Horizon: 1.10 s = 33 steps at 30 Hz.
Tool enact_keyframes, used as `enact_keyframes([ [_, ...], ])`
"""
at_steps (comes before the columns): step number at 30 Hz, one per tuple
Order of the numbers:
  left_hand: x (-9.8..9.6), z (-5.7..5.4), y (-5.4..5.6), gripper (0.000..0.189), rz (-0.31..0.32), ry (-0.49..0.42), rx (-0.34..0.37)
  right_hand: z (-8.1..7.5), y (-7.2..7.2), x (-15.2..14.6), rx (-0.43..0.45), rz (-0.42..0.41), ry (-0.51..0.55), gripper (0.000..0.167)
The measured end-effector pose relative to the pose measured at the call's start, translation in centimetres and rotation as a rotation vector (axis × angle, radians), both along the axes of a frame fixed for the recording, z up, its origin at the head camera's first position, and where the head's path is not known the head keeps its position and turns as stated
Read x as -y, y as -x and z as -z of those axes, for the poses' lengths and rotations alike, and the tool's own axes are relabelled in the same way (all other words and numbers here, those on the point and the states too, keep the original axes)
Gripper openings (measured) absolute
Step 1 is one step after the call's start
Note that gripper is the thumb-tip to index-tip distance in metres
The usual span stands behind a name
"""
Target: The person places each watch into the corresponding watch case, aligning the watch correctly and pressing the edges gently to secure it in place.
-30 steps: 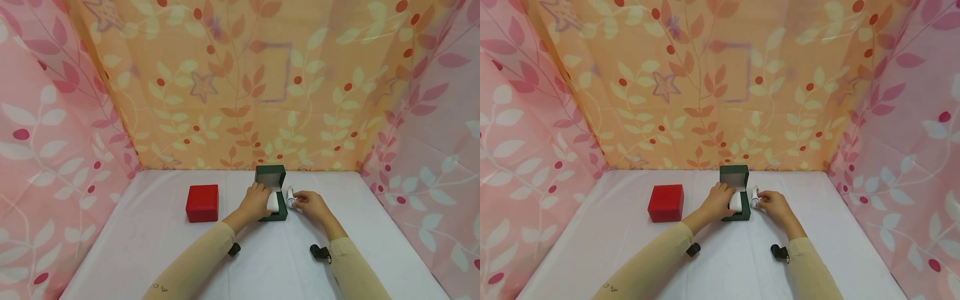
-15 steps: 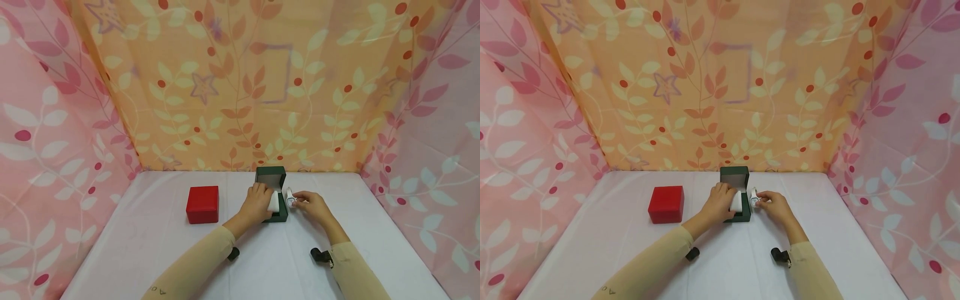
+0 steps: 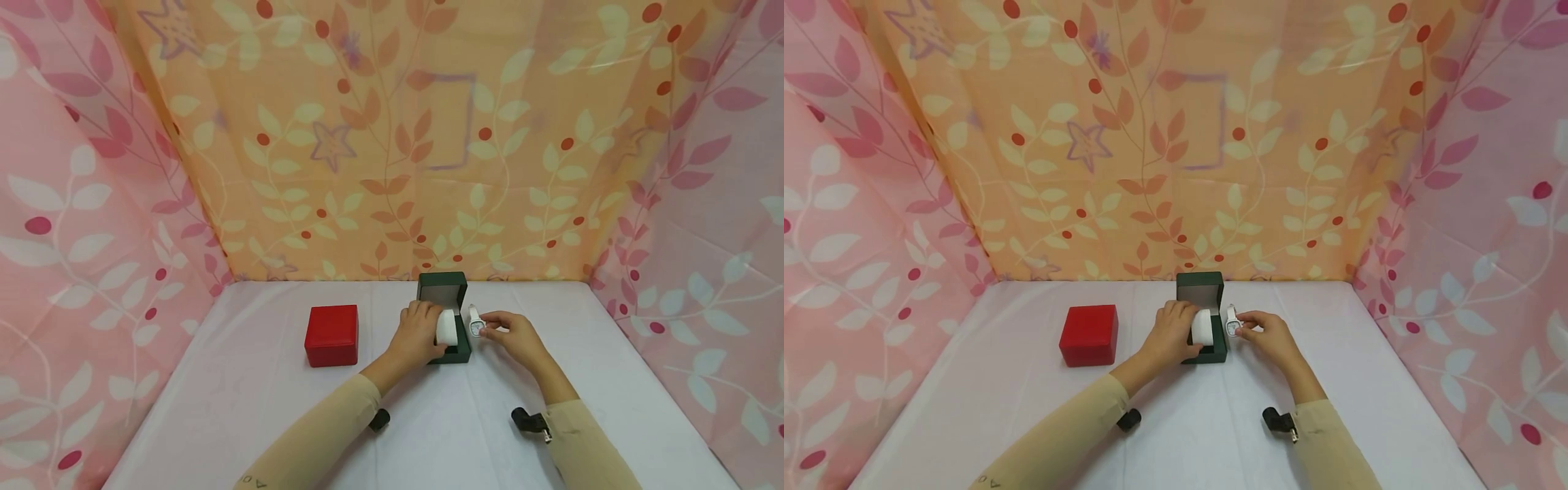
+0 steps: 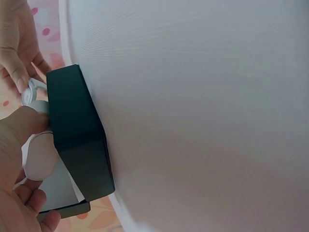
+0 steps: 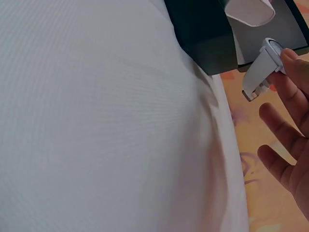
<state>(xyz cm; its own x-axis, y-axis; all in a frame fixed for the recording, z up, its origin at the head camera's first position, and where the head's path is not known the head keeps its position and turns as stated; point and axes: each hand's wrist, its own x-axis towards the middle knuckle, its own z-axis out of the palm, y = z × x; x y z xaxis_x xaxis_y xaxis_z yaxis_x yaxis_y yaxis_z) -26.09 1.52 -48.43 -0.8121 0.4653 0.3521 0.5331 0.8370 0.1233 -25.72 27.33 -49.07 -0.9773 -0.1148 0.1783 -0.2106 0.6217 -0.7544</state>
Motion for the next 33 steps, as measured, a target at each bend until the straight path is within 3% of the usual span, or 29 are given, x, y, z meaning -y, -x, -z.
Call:
enact_keyframes([
  [15, 1.9, -1.7, -1.4, 0.074, 0.048, -0.147, 0.085, -1.4, -1.7, 0.3, -0.048, -0.017, 0.035, 0.037],
  [21, 2.8, -2.2, -2.3, 0.075, 0.051, -0.154, 0.11, -1.9, -2.4, 0.6, -0.027, -0.012, 0.047, 0.038],
  [33, 4.5, -2.6, -3.1, 0.076, 0.085, -0.177, 0.084, -2.7, -3.5, 2.3, 0.023, -0.062, 0.197, 0.04],
])
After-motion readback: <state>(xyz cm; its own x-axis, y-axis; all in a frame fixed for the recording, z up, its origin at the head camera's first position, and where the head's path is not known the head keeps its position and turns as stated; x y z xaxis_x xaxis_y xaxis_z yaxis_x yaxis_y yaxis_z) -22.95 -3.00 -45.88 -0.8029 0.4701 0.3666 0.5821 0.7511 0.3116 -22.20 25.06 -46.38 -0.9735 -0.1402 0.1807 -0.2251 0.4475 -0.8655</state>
